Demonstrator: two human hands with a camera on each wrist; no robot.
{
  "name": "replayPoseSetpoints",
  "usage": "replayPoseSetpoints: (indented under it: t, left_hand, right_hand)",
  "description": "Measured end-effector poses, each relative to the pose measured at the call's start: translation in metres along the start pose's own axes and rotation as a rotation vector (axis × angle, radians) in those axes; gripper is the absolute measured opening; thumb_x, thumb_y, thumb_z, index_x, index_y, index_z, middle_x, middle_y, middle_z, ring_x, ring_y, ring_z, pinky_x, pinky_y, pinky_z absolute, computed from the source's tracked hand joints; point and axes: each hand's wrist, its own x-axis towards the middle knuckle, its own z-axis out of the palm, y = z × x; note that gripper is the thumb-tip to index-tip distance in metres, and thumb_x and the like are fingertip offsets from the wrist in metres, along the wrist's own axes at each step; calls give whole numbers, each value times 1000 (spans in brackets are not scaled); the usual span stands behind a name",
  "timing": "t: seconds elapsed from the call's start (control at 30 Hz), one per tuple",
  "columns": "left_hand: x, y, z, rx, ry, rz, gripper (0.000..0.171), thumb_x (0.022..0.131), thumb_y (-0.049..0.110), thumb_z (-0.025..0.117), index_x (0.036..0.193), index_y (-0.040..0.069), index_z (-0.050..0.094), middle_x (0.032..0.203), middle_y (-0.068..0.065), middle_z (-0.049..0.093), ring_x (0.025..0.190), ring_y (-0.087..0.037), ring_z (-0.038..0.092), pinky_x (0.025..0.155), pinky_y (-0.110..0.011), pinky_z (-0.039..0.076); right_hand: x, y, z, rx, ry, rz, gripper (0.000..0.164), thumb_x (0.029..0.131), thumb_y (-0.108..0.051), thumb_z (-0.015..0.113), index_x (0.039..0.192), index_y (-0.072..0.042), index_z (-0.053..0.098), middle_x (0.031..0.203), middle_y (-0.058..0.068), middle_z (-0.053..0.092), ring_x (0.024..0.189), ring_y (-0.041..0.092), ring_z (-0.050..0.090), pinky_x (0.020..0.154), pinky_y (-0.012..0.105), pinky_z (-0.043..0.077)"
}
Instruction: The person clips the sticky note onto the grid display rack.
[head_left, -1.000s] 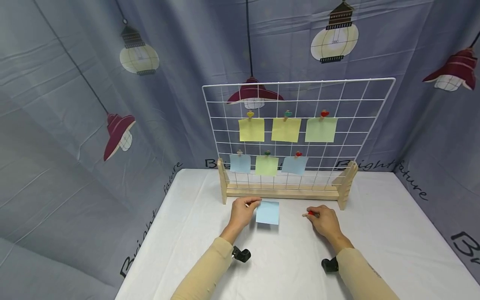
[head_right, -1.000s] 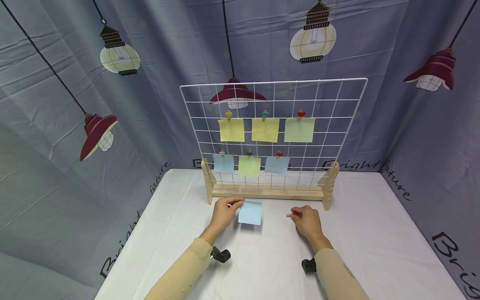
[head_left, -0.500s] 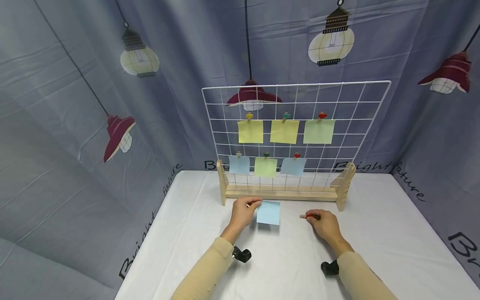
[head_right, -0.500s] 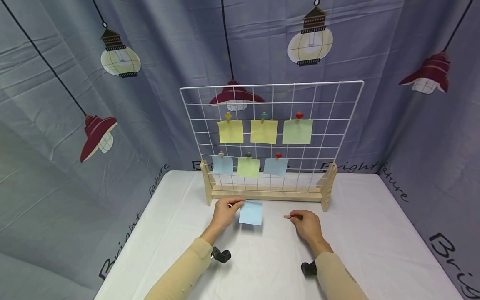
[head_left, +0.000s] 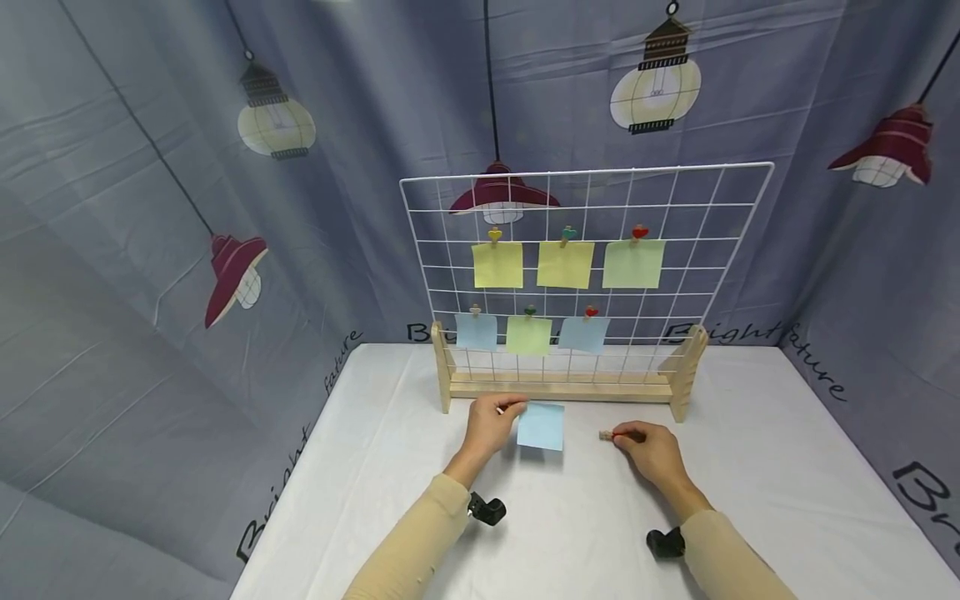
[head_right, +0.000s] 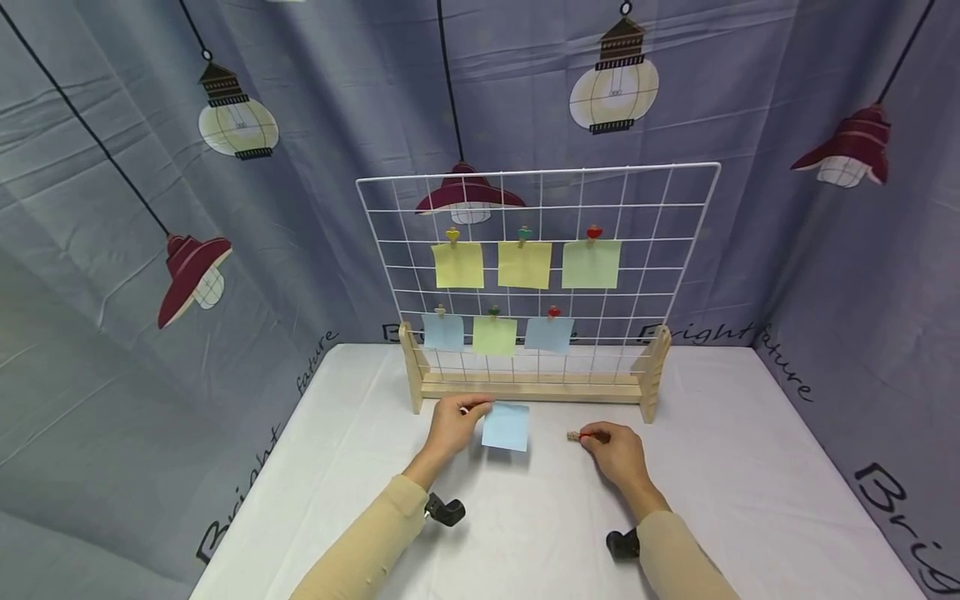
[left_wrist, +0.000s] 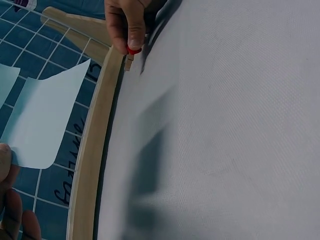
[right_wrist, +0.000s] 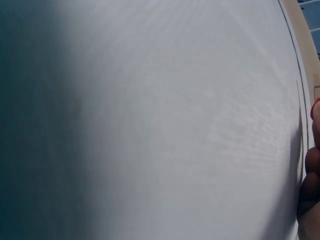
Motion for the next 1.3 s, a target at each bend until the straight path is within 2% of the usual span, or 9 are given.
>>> replayPoseSetpoints:
  t: [0.13, 0.37, 0.5, 0.73, 0.97, 1.13, 1.2, 1.3]
  left_hand:
    - [2, 2, 3, 1, -5, 4, 13, 96, 16, 74, 105, 14, 83, 94, -1, 79, 79, -5, 59, 65, -21, 48]
    - [6, 6, 7, 2, -12, 48, 15, 96, 13, 73, 108, 11, 82, 99, -2, 80, 80, -5, 60, 67, -20, 49]
    - [9, 9, 9, 2, -27, 69, 17, 96, 11, 73, 110, 9, 81, 101, -3, 80, 80, -4, 60, 66, -20, 48]
    - [13, 17, 13, 9, -24, 82, 18, 96, 12, 73, 110, 16, 82, 103, -1, 80, 79, -2, 60, 65, -19, 48]
    - [17, 27, 16, -12, -10, 77, 17, 96, 13, 74, 111, 15, 82, 103, -2, 80, 77, -3, 61, 66, -19, 50]
    - [19, 32, 20, -5, 0, 76, 16, 96, 17, 75, 110, 20, 82, 101, 2, 80, 81, -3, 64, 70, -20, 52]
    - [20, 33, 21, -2, 8, 79, 15, 95, 18, 75, 109, 19, 82, 99, 3, 80, 83, -3, 66, 72, -21, 52]
    - [20, 35, 23, -11, 9, 79, 15, 94, 17, 76, 108, 17, 82, 96, 3, 79, 83, -5, 67, 72, -21, 53]
  right_hand:
    - [-2, -1, -3, 21, -4, 19, 7, 93, -11, 77, 99, -10, 80, 99, 9, 77, 96, 25, 68, 82, 34, 51]
    - [-3, -5, -12, 37, -5, 17, 8, 93, -14, 77, 99, -11, 80, 102, 9, 78, 99, 25, 69, 85, 34, 52]
    - [-1, -3, -17, 42, 12, 27, 9, 93, -14, 77, 101, -11, 80, 104, 9, 79, 99, 21, 70, 82, 26, 51]
    - [3, -1, -24, 114, -7, 87, 9, 95, -12, 75, 102, -7, 77, 99, 8, 77, 85, 12, 61, 69, 22, 48]
    - [2, -11, -28, 231, -40, 105, 13, 97, -7, 70, 109, -2, 74, 106, 13, 75, 84, 4, 69, 70, 17, 56]
    - [3, -18, -36, 258, -49, 75, 18, 100, -9, 67, 117, -2, 72, 115, 16, 72, 88, 0, 68, 80, 24, 61]
    - [3, -20, -38, 265, -49, 54, 20, 101, -9, 66, 119, -2, 72, 117, 18, 71, 89, 0, 68, 83, 30, 61]
    - [3, -22, -41, 266, -53, 12, 22, 102, -10, 65, 122, -2, 71, 119, 21, 71, 90, -2, 67, 85, 30, 61]
